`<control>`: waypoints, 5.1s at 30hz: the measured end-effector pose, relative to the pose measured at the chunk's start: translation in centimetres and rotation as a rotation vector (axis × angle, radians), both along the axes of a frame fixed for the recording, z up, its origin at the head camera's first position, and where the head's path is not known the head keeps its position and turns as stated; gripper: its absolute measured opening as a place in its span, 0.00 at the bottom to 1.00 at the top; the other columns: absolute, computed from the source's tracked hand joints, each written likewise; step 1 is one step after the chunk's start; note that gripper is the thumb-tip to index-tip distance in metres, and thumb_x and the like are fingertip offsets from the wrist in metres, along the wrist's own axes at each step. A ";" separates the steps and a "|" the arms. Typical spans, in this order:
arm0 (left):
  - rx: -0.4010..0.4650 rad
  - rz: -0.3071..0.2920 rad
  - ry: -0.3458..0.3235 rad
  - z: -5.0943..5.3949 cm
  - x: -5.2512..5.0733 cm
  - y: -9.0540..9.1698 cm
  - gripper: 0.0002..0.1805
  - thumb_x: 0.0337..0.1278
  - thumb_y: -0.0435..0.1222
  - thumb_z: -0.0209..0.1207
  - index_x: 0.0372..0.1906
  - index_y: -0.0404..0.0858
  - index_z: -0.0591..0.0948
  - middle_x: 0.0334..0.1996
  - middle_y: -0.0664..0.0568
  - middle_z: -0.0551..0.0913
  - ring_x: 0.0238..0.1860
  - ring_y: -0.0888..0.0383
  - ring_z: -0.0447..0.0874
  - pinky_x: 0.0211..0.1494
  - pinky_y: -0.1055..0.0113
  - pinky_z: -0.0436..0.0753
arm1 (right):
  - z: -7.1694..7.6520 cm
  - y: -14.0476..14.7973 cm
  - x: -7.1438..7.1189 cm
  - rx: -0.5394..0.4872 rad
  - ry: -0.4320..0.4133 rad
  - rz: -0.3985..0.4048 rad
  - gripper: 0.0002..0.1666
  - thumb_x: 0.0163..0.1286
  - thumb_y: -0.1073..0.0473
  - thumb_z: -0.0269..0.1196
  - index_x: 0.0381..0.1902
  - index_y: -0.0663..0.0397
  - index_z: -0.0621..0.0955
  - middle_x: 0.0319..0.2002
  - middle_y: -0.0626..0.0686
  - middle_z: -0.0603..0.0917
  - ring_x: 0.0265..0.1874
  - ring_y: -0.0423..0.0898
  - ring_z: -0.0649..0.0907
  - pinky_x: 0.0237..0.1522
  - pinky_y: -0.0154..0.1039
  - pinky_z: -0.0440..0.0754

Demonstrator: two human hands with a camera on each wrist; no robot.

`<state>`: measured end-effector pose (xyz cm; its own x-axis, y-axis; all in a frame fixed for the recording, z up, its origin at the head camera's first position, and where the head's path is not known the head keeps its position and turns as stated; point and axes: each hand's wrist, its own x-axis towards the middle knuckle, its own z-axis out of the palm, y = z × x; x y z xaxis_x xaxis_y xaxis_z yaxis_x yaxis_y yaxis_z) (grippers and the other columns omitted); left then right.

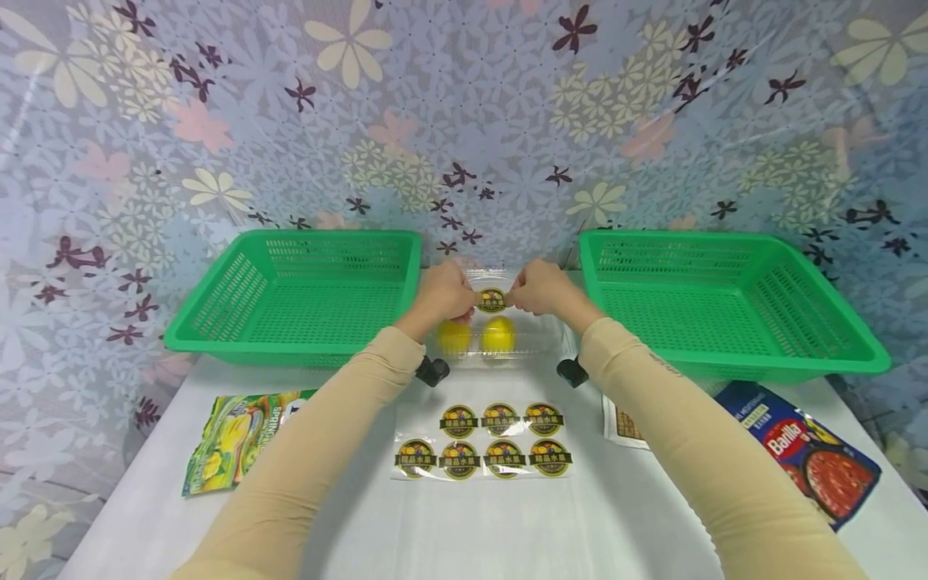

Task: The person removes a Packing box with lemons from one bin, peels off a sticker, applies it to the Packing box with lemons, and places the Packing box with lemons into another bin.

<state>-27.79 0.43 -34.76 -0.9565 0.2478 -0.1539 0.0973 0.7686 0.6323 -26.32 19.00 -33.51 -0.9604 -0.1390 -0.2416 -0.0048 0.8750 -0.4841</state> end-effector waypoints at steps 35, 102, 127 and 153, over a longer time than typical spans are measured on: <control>-0.099 -0.089 0.212 -0.4 1.2 0.0 0.02 0.70 0.32 0.67 0.41 0.37 0.89 0.45 0.42 0.90 0.20 0.61 0.86 0.22 0.76 0.81 | -1.5 -0.9 1.4 0.091 0.250 0.027 0.12 0.75 0.58 0.70 0.53 0.52 0.90 0.42 0.57 0.92 0.38 0.53 0.89 0.36 0.45 0.89; 0.303 -0.181 0.094 -2.4 11.7 -6.9 0.05 0.71 0.35 0.66 0.42 0.36 0.88 0.30 0.41 0.90 0.25 0.45 0.91 0.24 0.63 0.90 | 2.1 8.9 11.8 -0.252 0.212 0.021 0.23 0.83 0.43 0.62 0.67 0.47 0.83 0.59 0.56 0.89 0.56 0.54 0.88 0.54 0.51 0.90; 0.573 0.114 -0.313 -6.1 11.7 -9.4 0.36 0.83 0.42 0.57 0.83 0.31 0.59 0.65 0.28 0.81 0.46 0.48 0.93 0.49 0.62 0.96 | -2.2 20.0 18.5 -0.637 0.108 -0.218 0.20 0.89 0.43 0.48 0.66 0.41 0.79 0.51 0.33 0.90 0.50 0.30 0.89 0.50 0.26 0.91; 0.817 0.200 -0.373 -7.3 9.9 -6.9 0.27 0.89 0.49 0.43 0.73 0.31 0.60 0.69 0.26 0.70 0.66 0.28 0.81 0.62 0.52 0.93 | -6.5 26.3 17.7 -1.048 -0.268 -0.219 0.29 0.89 0.37 0.36 0.54 0.32 0.84 0.53 0.41 0.92 0.53 0.37 0.91 0.58 0.32 0.91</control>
